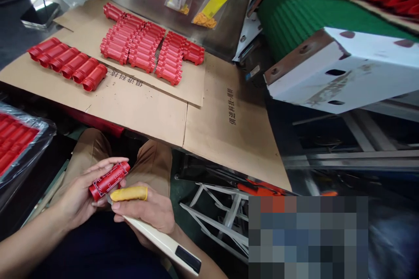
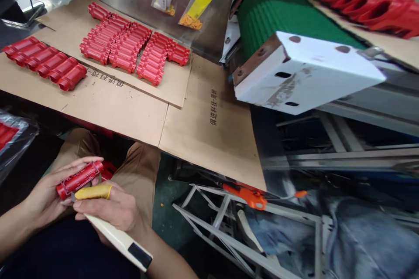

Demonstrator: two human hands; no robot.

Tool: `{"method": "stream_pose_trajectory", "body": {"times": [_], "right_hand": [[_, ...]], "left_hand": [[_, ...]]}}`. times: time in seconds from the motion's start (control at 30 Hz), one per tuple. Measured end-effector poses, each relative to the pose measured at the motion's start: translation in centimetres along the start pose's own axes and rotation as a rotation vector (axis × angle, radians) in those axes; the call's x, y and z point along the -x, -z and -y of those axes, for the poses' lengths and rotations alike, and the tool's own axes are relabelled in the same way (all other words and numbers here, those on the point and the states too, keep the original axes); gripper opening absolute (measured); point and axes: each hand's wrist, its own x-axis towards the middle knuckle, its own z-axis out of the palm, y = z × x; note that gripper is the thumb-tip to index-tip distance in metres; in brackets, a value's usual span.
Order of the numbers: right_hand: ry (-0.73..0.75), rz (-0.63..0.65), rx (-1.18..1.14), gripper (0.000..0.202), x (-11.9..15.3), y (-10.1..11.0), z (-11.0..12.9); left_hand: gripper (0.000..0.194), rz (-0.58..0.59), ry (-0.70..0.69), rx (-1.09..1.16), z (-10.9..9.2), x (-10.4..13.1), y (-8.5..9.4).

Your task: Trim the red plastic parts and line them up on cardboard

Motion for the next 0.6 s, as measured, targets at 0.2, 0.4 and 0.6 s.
{"method": "stream_pose_trajectory", "body": {"times": [0.2,0.4,0.6], "right_hand": [[-0.014,0.056,0.006,0.029,0.36,-0.32,-0.22],[-0.003,0.073,0.035,0.025,0.11,-0.09,-0.04],[0.008,0.034,-0.006,0.02,0.21,-0.53,-0.28]], "left_hand": [[0.048,-0.012,0.022,-0.059,0.17,0.13,-0.3],[0.047,-0.027,0.021,-0.057,0.23,-0.01,-0.05],[0.046,-0.066,0.004,-0.051,0.16,0.02,-0.14]]}}
